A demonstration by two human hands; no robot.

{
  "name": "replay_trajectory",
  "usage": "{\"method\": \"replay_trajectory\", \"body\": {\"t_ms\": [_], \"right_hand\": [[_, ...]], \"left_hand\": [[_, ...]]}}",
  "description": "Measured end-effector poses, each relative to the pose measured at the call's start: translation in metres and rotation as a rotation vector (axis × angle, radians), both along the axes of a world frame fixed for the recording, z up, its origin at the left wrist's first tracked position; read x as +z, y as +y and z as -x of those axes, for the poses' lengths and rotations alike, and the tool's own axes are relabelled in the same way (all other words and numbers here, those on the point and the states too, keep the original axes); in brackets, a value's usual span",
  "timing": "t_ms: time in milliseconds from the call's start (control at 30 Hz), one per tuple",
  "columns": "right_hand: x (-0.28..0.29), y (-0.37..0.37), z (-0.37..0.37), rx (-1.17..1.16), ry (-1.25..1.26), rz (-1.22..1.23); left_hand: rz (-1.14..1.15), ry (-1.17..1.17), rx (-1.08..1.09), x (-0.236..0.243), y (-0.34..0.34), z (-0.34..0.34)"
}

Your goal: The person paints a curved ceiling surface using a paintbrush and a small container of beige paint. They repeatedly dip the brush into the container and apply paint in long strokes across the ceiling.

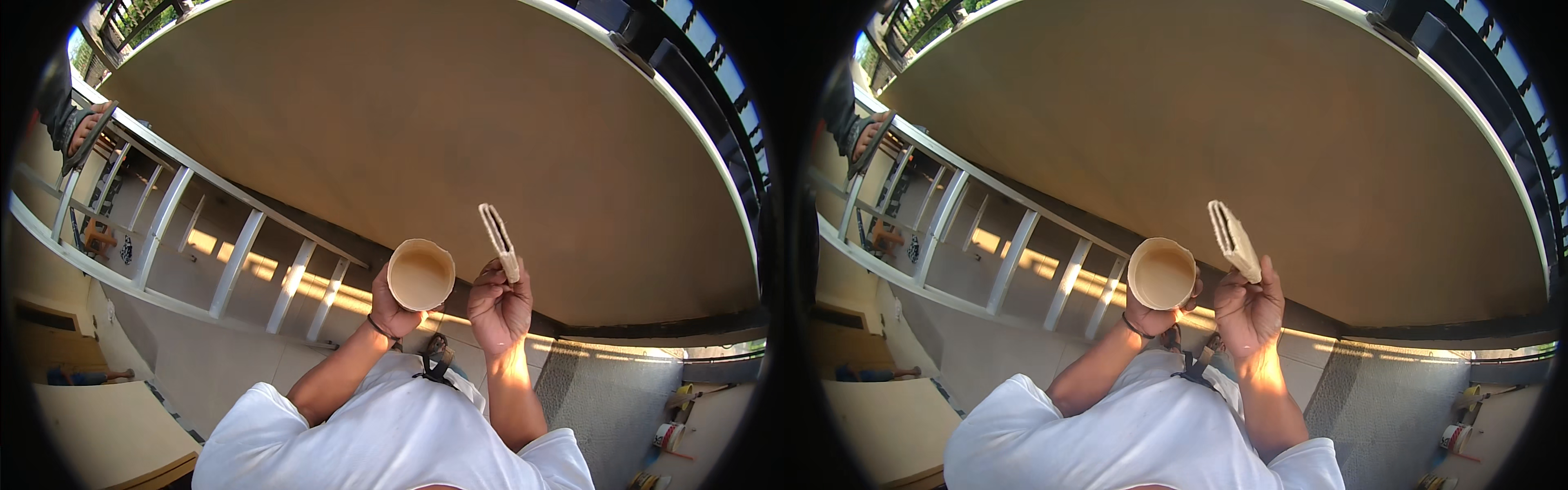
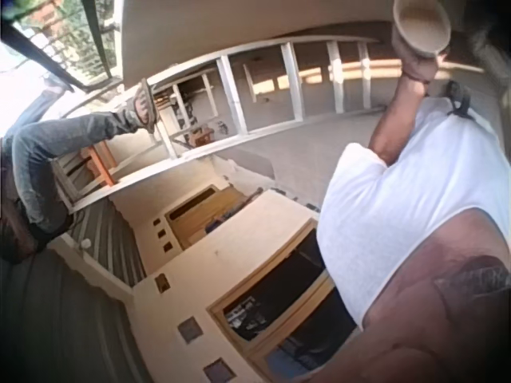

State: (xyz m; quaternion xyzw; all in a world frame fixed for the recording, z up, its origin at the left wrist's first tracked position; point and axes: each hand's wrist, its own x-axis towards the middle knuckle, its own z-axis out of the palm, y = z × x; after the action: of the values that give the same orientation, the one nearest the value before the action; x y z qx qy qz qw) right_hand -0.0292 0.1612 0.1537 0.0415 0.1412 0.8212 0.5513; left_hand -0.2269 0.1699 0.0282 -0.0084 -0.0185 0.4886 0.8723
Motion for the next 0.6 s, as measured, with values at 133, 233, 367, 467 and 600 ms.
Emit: {"method": "replay_trajectory", "body": {"t_ms": [133,233,367,467,600], "right_hand": [[0.058,0.061,-0.027,-0.410,-0.292,-0.218],[0.103,0.107,-0.021,-0.962,-0.872,-0.486],[0.106,0.154,-0.031,-1.405,-1.488,-0.571],[0.100,0.146,-0.067,-1.566,-1.768,-0.464],[0.103,0.113,-0.082,-1.649,-1.600,-0.378]], "left_hand": [[0.111,0.076,0.028,0.026,-0.011,-0.009],[-0.028,0.012,0.098,0.008,-0.025,-0.010],[-0.117,-0.059,0.086,0.006,-0.034,-0.018],[-0.044,-0.035,0.102,0.000,-0.042,-0.011],[0.119,-0.076,0.027,-0.009,-0.040,0.013]]}}
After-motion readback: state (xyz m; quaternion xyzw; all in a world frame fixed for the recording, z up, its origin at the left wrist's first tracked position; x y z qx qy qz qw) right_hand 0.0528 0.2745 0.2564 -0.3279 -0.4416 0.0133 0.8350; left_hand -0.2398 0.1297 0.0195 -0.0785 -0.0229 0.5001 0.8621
